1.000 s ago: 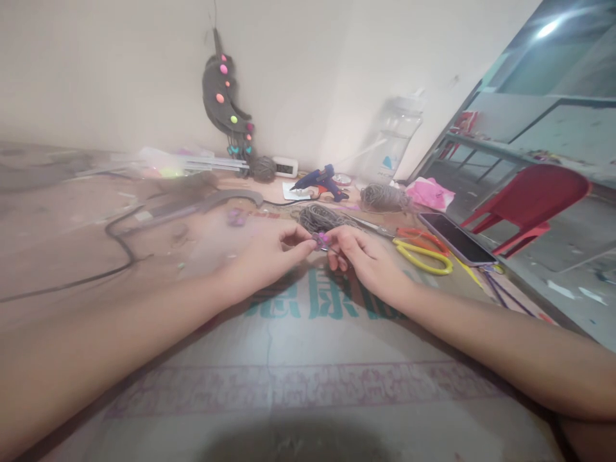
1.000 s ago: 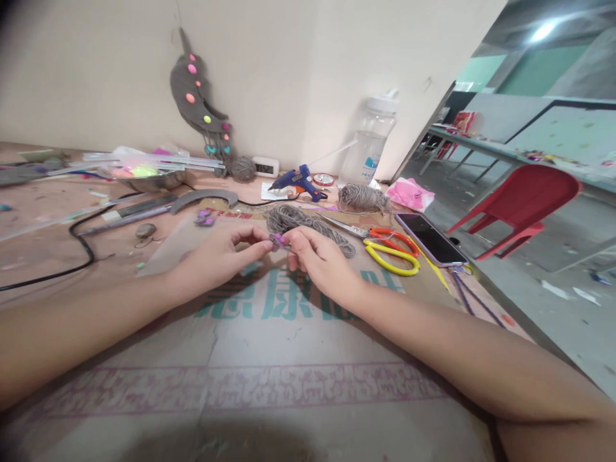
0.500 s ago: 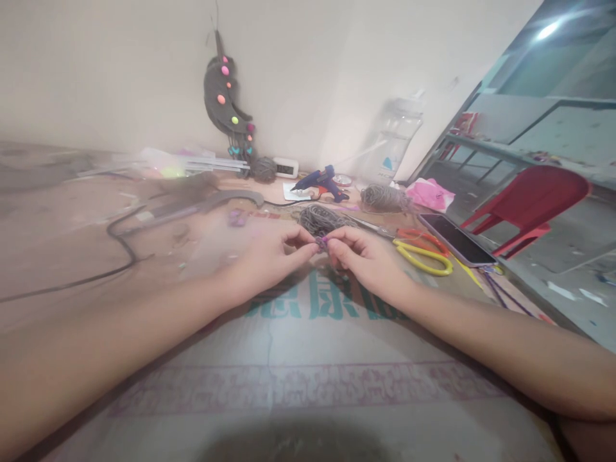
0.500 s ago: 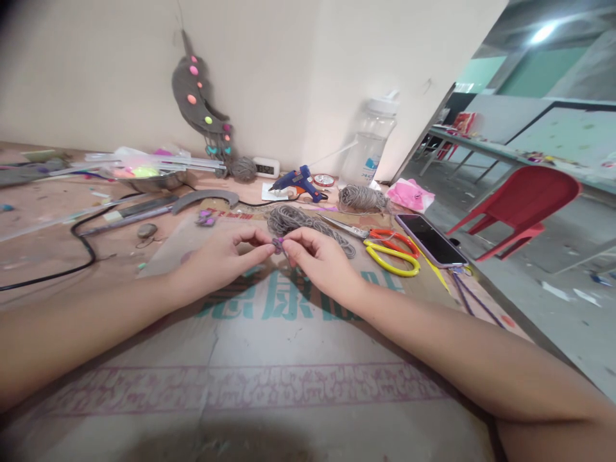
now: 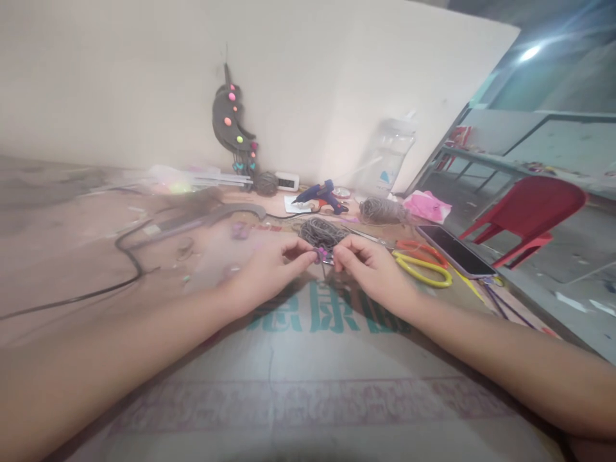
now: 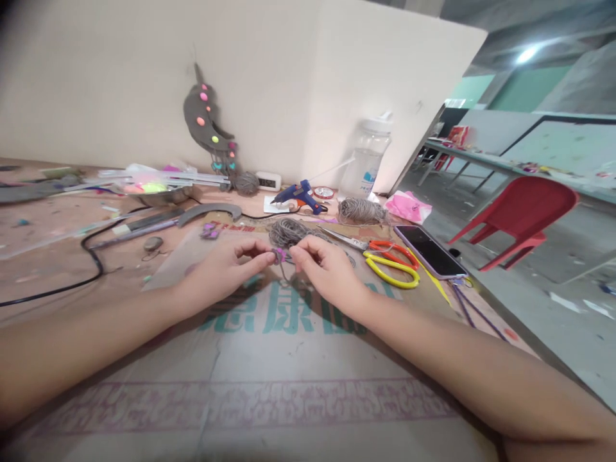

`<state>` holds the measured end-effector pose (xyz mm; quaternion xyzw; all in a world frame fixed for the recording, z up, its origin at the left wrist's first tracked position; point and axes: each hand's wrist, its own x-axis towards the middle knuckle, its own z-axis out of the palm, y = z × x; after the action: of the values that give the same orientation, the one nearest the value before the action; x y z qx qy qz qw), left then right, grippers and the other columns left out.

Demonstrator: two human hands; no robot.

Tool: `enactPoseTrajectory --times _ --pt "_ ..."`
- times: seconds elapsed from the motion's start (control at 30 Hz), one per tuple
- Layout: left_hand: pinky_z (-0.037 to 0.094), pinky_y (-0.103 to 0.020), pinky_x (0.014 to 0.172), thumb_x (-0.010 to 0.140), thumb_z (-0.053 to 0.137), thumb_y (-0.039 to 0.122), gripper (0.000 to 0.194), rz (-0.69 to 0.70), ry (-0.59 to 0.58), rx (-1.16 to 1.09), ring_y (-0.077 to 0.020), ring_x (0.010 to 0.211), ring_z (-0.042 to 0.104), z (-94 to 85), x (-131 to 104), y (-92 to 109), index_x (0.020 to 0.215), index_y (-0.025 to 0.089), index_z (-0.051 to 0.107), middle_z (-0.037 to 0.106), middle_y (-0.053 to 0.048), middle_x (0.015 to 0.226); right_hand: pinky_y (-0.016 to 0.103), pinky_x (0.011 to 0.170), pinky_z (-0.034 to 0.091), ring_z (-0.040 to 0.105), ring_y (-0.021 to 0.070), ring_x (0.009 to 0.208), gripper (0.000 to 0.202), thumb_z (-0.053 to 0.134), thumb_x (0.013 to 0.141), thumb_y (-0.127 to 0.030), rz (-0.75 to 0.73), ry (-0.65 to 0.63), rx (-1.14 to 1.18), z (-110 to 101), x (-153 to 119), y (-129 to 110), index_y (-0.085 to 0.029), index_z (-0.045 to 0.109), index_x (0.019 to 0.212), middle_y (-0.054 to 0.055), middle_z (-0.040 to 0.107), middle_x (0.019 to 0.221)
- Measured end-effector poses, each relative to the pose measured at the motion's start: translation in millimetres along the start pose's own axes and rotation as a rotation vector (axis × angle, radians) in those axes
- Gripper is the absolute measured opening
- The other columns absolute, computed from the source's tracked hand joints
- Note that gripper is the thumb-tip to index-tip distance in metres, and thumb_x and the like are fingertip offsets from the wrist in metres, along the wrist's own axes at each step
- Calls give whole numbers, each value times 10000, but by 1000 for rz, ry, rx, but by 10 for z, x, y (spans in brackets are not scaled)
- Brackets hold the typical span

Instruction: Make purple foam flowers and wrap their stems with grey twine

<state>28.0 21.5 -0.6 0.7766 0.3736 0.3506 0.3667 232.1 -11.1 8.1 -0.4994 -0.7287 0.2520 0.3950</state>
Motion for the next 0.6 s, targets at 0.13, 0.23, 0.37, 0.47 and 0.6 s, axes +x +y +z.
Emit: enactPoseTrajectory --times 0.13,0.23,0.37,0.47,0.6 --pt "429 -273 719 920 568 332 220 -33 -12 -44 -157 777 595 15 12 -18 859 154 682 688 -21 835 257 619 409 526 121 618 439 445 997 -427 -90 80 -112 -184 91 11 -189 553 645 -8 559 630" --pt "426 -269 711 920 562 333 219 -46 -23 -68 -154 769 592 28 17 -38 865 156 678 683 -17 832 267 688 445 585 142 703 274 528 947 -352 -113 115 -192 -325 209 60 -188 612 745 3 642 721" --pt "438 -276 729 918 560 355 225 -46 -22 -100 -162 791 604 47 19 -86 877 163 672 689 -18 850 317 779 492 652 189 834 172 604 881 -325 -51 94 -297 -482 470 207 -180 672 944 49 727 946" --pt "442 -281 742 914 567 371 231 -51 -20 -121 -169 810 605 56 16 -116 886 166 670 687 -19 862 349 855 501 663 216 915 238 626 868 -315 -33 48 -454 -552 768 307 -158 681 1039 86 731 1042" --pt "430 -282 721 913 565 386 245 -68 -21 -114 -169 795 589 48 2 -111 885 164 667 672 -18 847 339 904 500 673 236 1013 392 657 863 -311 29 -64 -523 -549 1208 417 -143 659 1218 132 708 1209"
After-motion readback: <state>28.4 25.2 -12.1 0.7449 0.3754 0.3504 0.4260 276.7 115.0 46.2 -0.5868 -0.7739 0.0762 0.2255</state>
